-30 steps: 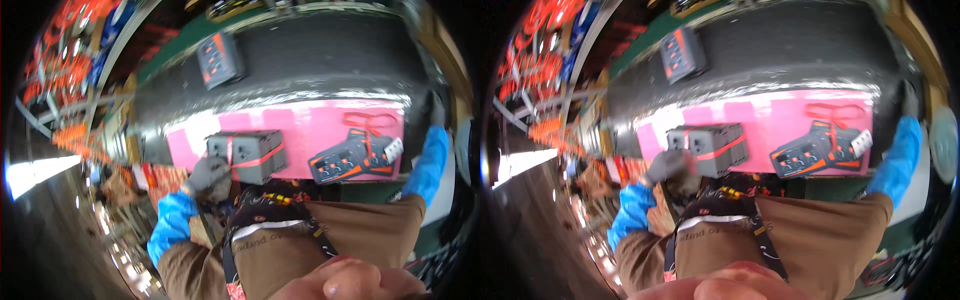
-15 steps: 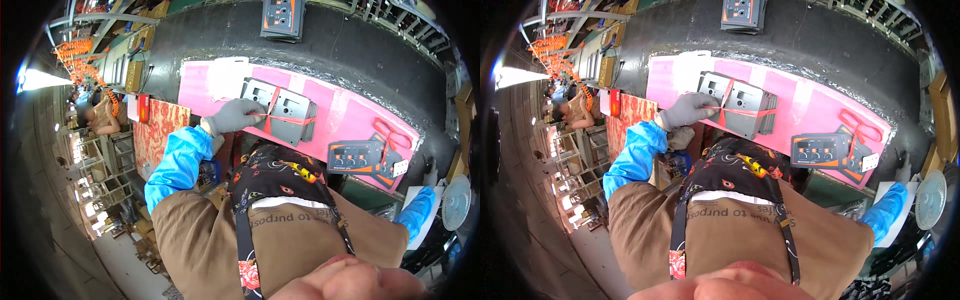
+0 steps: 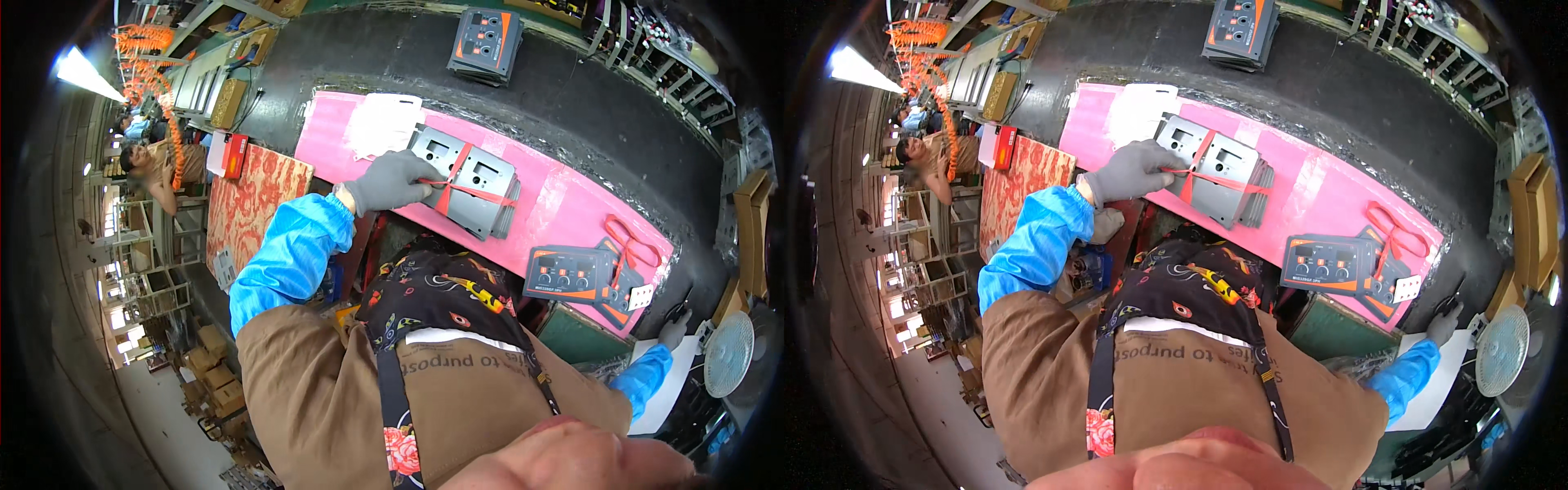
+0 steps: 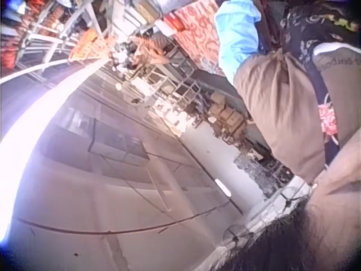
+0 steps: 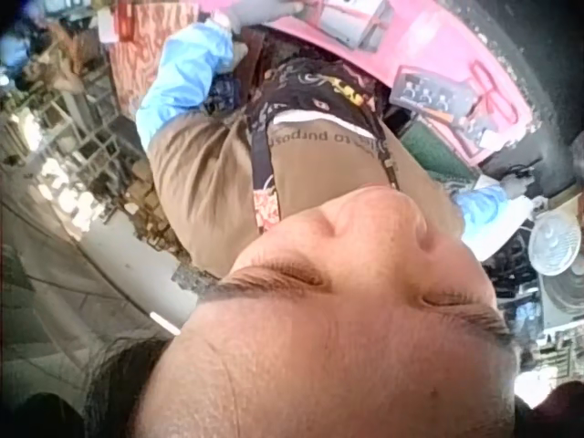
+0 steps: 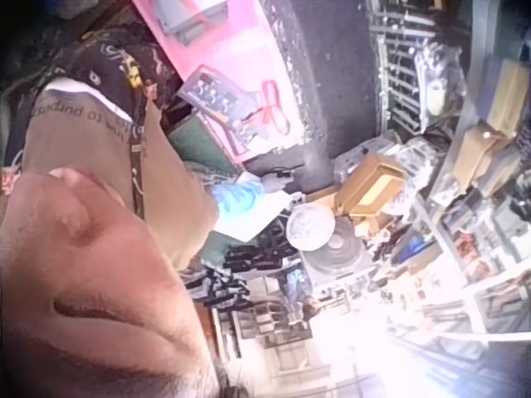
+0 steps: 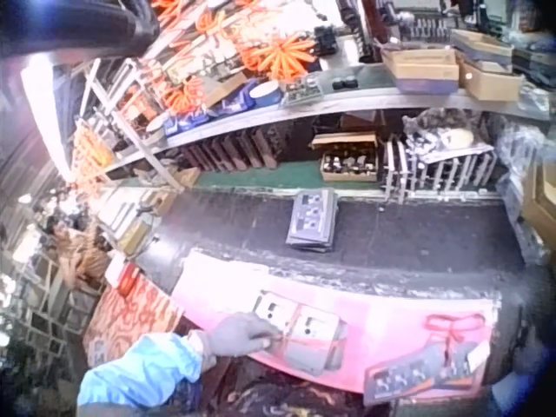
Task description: The person assembles small electronic components on a pink workbench. They insert white plastic inserts into grey rectangular housings and then place the combined units into orange and grey cardboard packaging. The person handles the components one by one, repeating the insertion and packaging process throughout the clip.
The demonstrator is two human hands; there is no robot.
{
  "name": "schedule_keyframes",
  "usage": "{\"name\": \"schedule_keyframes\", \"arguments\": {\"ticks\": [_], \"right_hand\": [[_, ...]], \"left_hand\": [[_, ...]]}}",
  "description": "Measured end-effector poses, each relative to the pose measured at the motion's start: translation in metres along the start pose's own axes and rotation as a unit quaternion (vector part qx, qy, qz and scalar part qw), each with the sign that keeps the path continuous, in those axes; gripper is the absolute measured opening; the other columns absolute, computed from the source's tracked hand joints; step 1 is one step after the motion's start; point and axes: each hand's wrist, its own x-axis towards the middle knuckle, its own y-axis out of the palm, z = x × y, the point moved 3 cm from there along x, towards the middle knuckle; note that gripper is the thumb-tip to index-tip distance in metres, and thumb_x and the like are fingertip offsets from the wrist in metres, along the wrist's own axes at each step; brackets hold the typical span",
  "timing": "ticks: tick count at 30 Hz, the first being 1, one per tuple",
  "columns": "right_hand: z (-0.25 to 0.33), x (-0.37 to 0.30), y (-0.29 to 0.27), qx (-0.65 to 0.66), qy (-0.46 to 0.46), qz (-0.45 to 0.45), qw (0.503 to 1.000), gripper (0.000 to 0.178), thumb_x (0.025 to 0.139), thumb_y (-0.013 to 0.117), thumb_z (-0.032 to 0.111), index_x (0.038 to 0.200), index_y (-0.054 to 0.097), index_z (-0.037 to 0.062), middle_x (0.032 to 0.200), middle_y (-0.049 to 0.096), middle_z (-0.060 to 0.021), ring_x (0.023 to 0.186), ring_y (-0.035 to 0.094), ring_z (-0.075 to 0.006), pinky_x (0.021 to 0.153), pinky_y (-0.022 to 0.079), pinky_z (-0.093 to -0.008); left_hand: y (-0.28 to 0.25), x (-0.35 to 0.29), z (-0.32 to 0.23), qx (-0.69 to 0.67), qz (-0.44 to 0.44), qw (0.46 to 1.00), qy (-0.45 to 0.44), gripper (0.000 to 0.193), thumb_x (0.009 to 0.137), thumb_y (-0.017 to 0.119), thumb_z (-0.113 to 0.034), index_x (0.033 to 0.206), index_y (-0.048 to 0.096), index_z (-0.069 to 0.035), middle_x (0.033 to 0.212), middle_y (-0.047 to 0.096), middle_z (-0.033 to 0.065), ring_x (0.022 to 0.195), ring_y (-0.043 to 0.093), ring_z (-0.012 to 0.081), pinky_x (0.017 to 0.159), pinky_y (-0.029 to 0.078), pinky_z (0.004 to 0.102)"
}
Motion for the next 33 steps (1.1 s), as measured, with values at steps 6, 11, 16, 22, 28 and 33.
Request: {"name": "schedule_keyframes", "arguments": {"ticks": [6,11,16,22,28,33], "right_hand": [[0.007,0.001,-0.001,0.387,-0.083,-0.003,0.918,0.076,0.083,0.063,0.017,0.15,0.031,0.0029,0.136,0.053,-0.0176,0.117,0.058,-0.029,0.088,0.05,-0.035],[0.259,-0.194,-0.131,0.666,-0.219,0.161,0.695,0.066,0.09,0.052,-0.005,0.152,0.032,0.0056,0.12,0.052,-0.0058,0.09,0.05,-0.0062,0.071,0.044,-0.02],[0.402,-0.376,-0.162,0.631,-0.206,0.429,0.613,0.079,0.085,0.066,0.054,0.147,0.041,0.0115,0.093,0.055,-0.0011,0.06,0.045,-0.0038,0.048,0.032,-0.018],[0.486,-0.431,-0.163,0.508,-0.242,0.592,0.577,0.065,0.096,0.05,0.058,0.137,0.048,0.0085,0.083,0.058,-0.0005,0.056,0.045,-0.0046,0.048,0.031,-0.0192],[0.524,-0.456,-0.147,0.589,-0.175,0.505,0.606,0.057,0.098,0.049,0.055,0.124,0.054,0.0048,0.072,0.049,0.0034,0.053,0.042,-0.0039,0.047,0.031,-0.0195],[0.524,-0.469,-0.166,0.676,-0.262,0.215,0.654,0.044,0.098,0.056,0.031,0.131,0.048,0.0027,0.073,0.048,0.0024,0.046,0.04,-0.005,0.044,0.031,-0.021]], "left_hand": [[-0.019,0.027,0.01,0.127,0.083,0.988,0.023,0.032,0.077,0.061,-0.026,0.105,0.073,-0.016,0.091,0.07,0.0079,0.094,0.062,0.0275,0.084,0.05,0.0413],[-0.014,0.003,0.036,0.044,0.078,0.996,0.001,0.031,0.077,0.058,-0.023,0.102,0.071,-0.011,0.094,0.067,0.0104,0.091,0.061,0.0282,0.082,0.051,0.0404],[-0.024,0.012,0.035,-0.079,0.119,0.99,-0.004,0.034,0.078,0.057,-0.026,0.102,0.072,-0.007,0.086,0.069,0.0115,0.085,0.065,0.0257,0.077,0.052,0.0379],[-0.017,0.014,0.051,-0.216,0.154,0.964,0.005,0.033,0.086,0.064,-0.029,0.103,0.07,-0.002,0.093,0.062,0.0137,0.083,0.063,0.0213,0.07,0.052,0.0345],[-0.014,0.009,0.056,-0.148,0.093,0.979,0.106,0.028,0.088,0.063,-0.026,0.1,0.07,-0.003,0.086,0.064,0.0107,0.073,0.061,0.0194,0.067,0.051,0.0322],[-0.004,0.001,0.083,-0.386,0.136,0.912,0.029,0.025,0.089,0.062,-0.024,0.098,0.068,-0.001,0.086,0.065,0.005,0.077,0.06,0.0143,0.07,0.05,0.0321]]}}
